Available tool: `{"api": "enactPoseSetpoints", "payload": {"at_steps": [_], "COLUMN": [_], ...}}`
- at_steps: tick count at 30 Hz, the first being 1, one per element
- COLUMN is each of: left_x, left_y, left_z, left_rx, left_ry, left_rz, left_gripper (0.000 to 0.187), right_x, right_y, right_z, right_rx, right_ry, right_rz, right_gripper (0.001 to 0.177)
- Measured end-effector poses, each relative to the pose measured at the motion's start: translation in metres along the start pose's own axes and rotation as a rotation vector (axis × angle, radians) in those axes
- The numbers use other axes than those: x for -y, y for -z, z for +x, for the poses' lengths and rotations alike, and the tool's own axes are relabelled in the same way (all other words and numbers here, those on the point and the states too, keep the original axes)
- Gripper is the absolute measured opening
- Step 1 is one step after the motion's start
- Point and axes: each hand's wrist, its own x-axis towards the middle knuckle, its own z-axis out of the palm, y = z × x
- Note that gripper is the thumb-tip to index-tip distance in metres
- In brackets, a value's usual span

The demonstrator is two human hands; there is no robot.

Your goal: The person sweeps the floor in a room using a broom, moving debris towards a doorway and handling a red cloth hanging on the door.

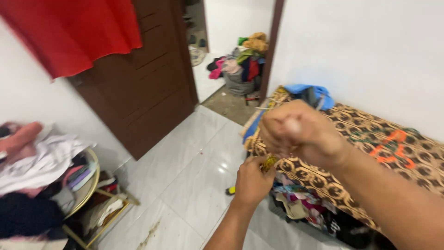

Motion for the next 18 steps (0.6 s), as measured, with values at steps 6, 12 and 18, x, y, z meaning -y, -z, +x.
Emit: {"api": "enactPoseSetpoints", "payload": {"at_steps": [6,12,18], "left_x": [0.009,0.043,0.062], "left_y": [-0.062,-0.140,-0.184], "left_z": [0.000,-0.024,-0.075], "left_rx": [0.182,0.138,0.433], "left_ry": [0.023,0.170,0.313], "left_rz": [0.046,0.093,0.107], "left_gripper": [0.033,0.036,0.024], "right_x": [0.014,-0.019,-0.060], "right_y": [0.042,0.056,0.037], "right_z": [-0.069,-0.135,-0.211], "right_rx": [-0.060,-0.197,-0.326], "right_ry": [-0.056,-0.200,-0.478], "right_rz": [-0.048,-0.246,-0.334], "right_gripper": [0.070,0.064,0.054]}}
